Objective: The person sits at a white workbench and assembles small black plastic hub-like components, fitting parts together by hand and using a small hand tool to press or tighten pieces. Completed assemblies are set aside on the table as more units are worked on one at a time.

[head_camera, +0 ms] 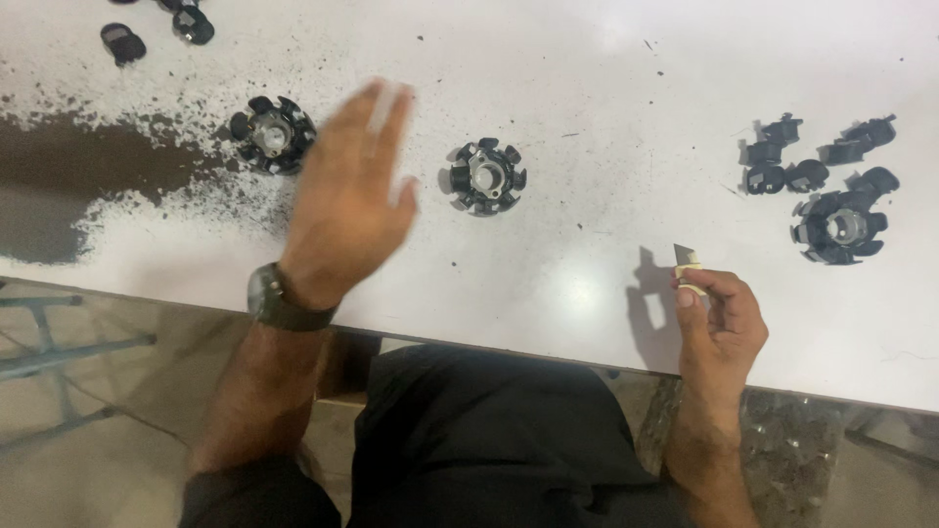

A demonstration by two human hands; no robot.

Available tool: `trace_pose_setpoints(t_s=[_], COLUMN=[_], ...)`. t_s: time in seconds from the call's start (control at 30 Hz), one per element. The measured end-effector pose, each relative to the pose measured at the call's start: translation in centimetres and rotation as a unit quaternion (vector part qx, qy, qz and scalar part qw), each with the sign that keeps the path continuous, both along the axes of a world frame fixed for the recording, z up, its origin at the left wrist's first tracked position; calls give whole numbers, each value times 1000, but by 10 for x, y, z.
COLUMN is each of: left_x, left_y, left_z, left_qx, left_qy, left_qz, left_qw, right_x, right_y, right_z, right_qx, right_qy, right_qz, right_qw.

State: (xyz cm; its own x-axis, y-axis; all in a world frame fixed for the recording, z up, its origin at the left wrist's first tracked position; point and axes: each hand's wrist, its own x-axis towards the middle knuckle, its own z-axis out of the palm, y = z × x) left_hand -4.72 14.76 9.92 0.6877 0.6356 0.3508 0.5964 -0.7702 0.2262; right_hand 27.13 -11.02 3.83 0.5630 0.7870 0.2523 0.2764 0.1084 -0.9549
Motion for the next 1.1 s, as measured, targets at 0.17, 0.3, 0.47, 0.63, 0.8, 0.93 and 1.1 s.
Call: trace_pose_setpoints(t_s=[0.17, 0.3, 0.47, 0.63, 0.8, 0.93, 1.1], left_x=[68, 92, 87, 92, 71, 73, 102], left_y=[12, -3, -60, -60, -70, -102, -149], left_z=[6, 28, 42, 30, 5, -21, -44], left_qx=[-109, -211, -159, -132, -182, -187, -188], left_qy=[120, 80, 188, 232, 120, -19, -76], left_qz=[-156, -84, -14, -233, -260, -200, -158], left_qw=[974, 971, 969, 935, 941, 962, 966], right_x=[5, 11, 10, 8, 1, 3, 0], right_y=[2, -2, -10, -7, -6, -7, -12], right_z=[1, 3, 5, 10, 6, 0, -8], right_qx=[-6, -4, -12, -20, -29, -36, -38], right_qy=[-32, -60, -60, -79, -51, -74, -64], right_qz=[-6, -1, 1, -7, -21, -5, -12], right_qw=[999, 998, 998, 997, 998, 997, 997])
